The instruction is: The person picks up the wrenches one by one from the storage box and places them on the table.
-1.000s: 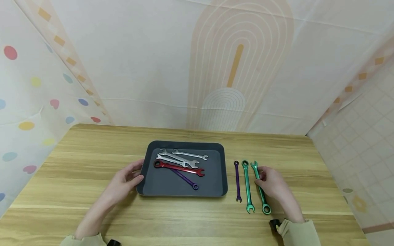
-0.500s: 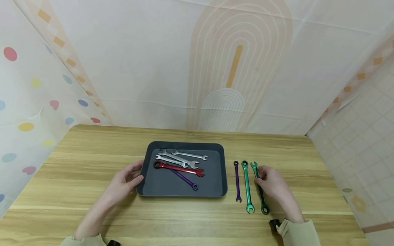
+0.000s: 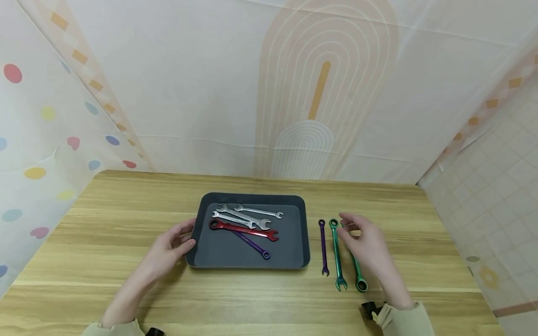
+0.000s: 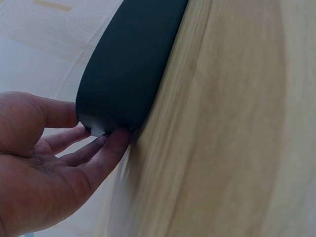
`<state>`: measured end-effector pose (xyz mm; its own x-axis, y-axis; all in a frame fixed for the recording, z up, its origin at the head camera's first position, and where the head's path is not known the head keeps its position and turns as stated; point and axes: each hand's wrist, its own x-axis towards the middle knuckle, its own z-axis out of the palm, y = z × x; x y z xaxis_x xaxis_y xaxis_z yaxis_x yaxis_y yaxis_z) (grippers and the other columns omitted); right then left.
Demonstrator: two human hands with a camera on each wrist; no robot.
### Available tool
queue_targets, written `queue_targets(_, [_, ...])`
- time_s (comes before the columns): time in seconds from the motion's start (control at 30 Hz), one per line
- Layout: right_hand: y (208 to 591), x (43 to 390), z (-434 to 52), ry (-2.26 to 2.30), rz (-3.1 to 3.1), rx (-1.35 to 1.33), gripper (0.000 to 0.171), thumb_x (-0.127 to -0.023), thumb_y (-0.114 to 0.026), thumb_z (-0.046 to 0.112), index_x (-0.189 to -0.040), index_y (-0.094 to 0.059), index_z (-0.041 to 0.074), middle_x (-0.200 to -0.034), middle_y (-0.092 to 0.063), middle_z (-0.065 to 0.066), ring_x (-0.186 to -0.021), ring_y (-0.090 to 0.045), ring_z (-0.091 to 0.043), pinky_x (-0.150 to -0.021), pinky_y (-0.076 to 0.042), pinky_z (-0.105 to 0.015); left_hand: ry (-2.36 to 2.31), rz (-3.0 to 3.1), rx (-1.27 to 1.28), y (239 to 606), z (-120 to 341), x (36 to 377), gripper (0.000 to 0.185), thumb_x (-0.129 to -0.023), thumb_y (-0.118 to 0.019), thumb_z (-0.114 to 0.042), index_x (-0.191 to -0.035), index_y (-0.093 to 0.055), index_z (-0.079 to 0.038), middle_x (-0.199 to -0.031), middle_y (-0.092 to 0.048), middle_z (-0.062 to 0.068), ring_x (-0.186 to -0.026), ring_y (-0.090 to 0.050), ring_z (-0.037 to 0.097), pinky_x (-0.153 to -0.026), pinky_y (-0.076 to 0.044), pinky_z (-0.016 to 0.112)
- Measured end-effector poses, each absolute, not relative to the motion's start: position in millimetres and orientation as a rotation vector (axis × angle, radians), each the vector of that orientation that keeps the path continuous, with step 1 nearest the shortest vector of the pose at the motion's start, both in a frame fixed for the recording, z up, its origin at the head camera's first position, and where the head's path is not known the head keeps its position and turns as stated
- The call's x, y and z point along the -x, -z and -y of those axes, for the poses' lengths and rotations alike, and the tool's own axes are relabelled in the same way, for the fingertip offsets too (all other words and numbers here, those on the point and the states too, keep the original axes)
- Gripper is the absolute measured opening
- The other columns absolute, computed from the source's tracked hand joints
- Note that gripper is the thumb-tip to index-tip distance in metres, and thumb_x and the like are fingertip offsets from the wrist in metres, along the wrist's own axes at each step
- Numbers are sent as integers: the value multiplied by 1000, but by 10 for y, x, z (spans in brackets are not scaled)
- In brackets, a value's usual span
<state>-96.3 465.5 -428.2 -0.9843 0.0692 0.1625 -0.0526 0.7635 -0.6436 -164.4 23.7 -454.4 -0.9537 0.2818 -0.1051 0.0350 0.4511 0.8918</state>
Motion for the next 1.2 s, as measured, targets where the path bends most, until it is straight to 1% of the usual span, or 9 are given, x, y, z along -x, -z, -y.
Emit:
queue_targets(0.07, [4269, 955, -4593, -1031, 2757, -14, 38, -101, -69, 13, -137, -66, -1, -118, -75, -17, -104, -70, -13, -81, -64, -28, -1507, -2465, -277, 4547, -237, 1645, 54, -104, -55, 0, -157, -42, 3, -152, -55, 31, -139, -59, 44, -116, -51, 47])
queue_targets(0.13, [4261, 951, -4529, -1041, 2747, -38, 37, -101, -70, 12, -136, -67, 0, -118, -75, -16, -100, -66, -3, -80, -64, -26, -1508, -2466, -281, 4548, -236, 1645, 54, -104, -55, 0, -157, -42, 4, -152, -55, 31, -139, -59, 44, -116, -51, 46])
queue_targets(0.2, [4255, 949, -4462, -1064, 2734, -72, 37, -100, -70, 10, -135, -67, -1, -118, -74, -16, -99, -65, 0, -78, -63, -24, -1513, -2467, -285, 4549, -238, 1643, 54, -104, -55, 1, -156, -42, 4, -152, -55, 31, -139, -59, 44, -116, -51, 45])
queue_targets(0.4, [4204, 944, -4236, -1140, 2710, -170, 37, -98, -72, 7, -134, -67, -1, -119, -74, -17, -101, -71, -18, -79, -63, -24, -1506, -2471, -304, 4547, -238, 1647, 54, -104, -56, 0, -156, -42, 4, -151, -55, 31, -137, -61, 43, -111, -54, 37])
queue_targets(0.57, [4096, 986, -4028, -1186, 2742, -258, 38, -98, -73, 8, -134, -68, 1, -121, -74, -17, -102, -72, -23, -80, -63, -23, -1525, -2463, -318, 4568, -239, 1659, 54, -104, -56, 1, -156, -42, 4, -151, -55, 31, -137, -61, 44, -109, -53, 30])
queue_targets(0.7, [4002, 1074, -3850, -1201, 2789, -386, 36, -97, -73, 8, -133, -69, 4, -121, -74, -16, -104, -71, -25, -82, -63, -25, -1527, -2470, -317, 4571, -225, 1656, 55, -104, -55, 2, -156, -42, 5, -151, -55, 31, -138, -60, 44, -113, -53, 37])
queue_targets(0.8, [3949, 1169, -3735, -1196, 2822, -464, 36, -98, -72, 9, -133, -69, 6, -120, -75, -13, -105, -70, -26, -86, -65, -33, -1527, -2476, -320, 4575, -221, 1670, 55, -104, -54, 3, -156, -41, 5, -151, -55, 32, -138, -60, 45, -116, -51, 45])
queue_targets(0.9, [3914, 1273, -3629, -1170, 2856, -516, 37, -98, -72, 12, -135, -68, 7, -121, -74, -11, -107, -70, -26, -89, -65, -40, -1525, -2479, -316, 4576, -221, 1679, 54, -104, -54, 3, -156, -41, 5, -151, -55, 32, -138, -60, 45, -117, -51, 48])
queue_targets(1.2, [3853, 1545, -3386, -1063, 2932, -676, 38, -99, -71, 14, -136, -67, 4, -127, -73, -14, -111, -71, -31, -94, -63, -48, -1509, -2480, -293, 4600, -213, 1691, 55, -104, -55, 2, -157, -42, 4, -152, -55, 31, -137, -60, 44, -114, -53, 40])
